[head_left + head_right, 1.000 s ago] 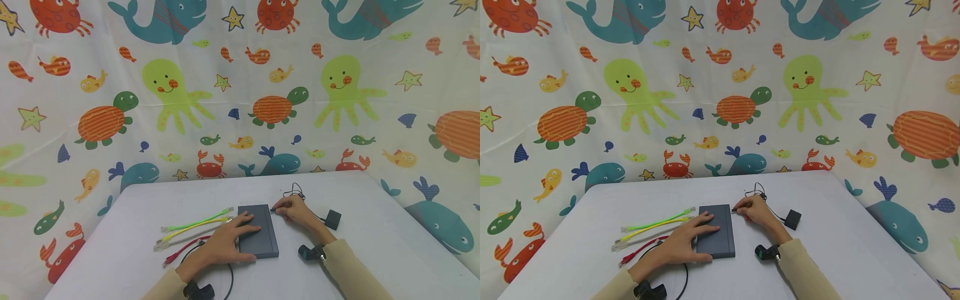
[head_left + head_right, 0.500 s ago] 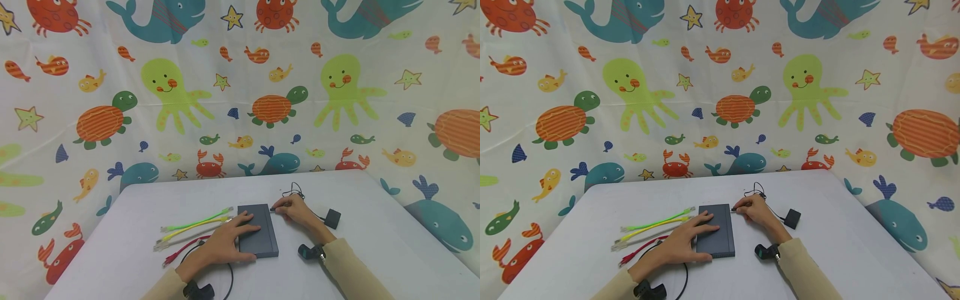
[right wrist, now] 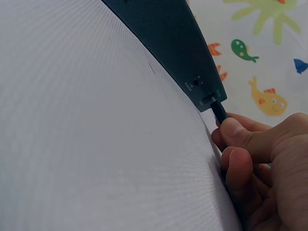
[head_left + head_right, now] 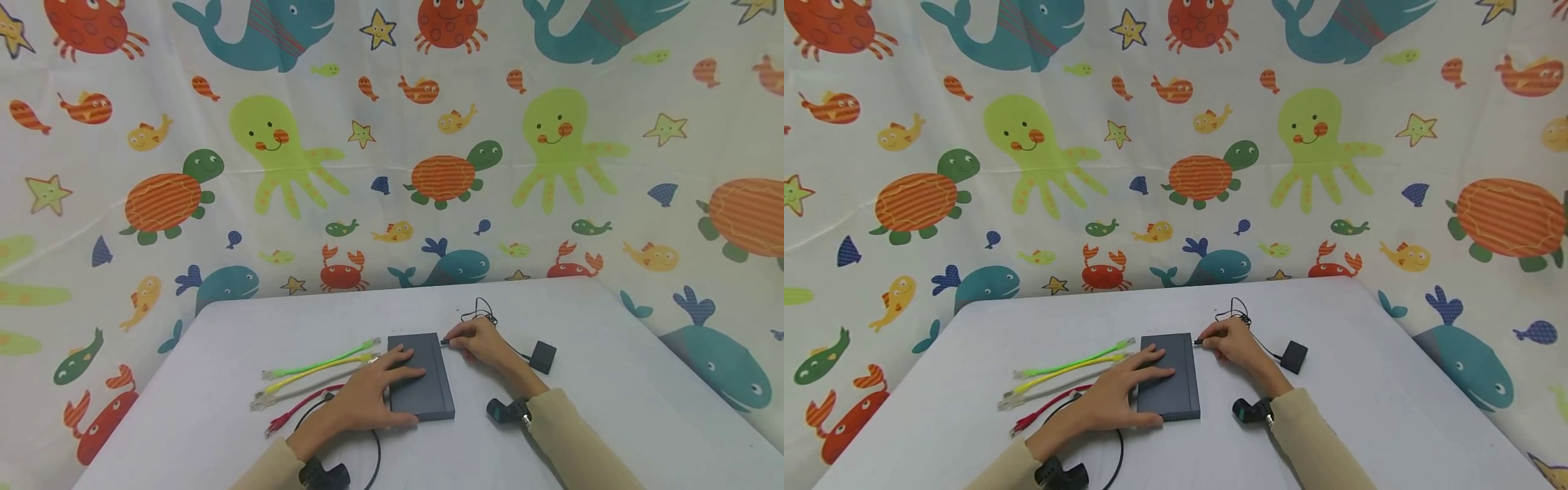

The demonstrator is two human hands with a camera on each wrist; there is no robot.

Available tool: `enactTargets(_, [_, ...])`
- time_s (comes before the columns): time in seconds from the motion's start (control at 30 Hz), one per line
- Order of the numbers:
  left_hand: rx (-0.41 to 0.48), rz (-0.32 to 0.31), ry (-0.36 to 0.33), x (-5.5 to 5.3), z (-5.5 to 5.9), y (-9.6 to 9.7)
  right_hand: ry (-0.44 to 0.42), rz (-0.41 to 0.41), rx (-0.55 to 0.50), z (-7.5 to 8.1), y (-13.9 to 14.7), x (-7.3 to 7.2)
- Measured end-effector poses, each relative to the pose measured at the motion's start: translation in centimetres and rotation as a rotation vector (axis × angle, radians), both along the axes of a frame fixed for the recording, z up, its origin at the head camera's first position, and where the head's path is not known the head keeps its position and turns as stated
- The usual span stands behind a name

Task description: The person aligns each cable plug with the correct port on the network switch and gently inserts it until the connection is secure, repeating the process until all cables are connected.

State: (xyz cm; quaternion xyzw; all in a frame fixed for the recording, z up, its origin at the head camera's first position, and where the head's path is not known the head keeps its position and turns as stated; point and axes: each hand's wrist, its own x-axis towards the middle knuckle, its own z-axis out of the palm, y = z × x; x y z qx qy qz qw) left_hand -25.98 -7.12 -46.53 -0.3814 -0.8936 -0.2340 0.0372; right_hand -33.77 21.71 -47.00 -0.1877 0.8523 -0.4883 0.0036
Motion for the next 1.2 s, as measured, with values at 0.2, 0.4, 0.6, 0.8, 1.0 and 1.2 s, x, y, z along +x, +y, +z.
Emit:
enactTargets(0.2, [-0.012,0.007,-0.004,-0.01,0.0,0.03,-0.001,0.012,-0.008,-0.01,0.09,0.04])
enactTargets(0.4, [-0.012,0.003,-0.008,-0.04,-0.09,-0.01,0.004,0.007,-0.012,-0.16,0.03,0.0])
enactTargets(0.6, [-0.014,0.004,-0.006,-0.02,-0.11,-0.06,0.004,0.015,-0.022,-0.21,0.0,0.03])
enactTargets(0.8, [-0.019,0.01,-0.012,0.04,-0.1,-0.13,0.011,0.043,-0.041,-0.28,0.01,-0.01])
enactTargets(1.0, [-0.013,0.008,-0.009,0.0,-0.14,-0.09,0.015,0.025,-0.017,-0.05,-0.16,0.12])
enactTargets(1.2, [-0.015,0.014,-0.017,0.02,-0.09,-0.12,0.013,-0.011,0.029,0.05,-0.2,0.14])
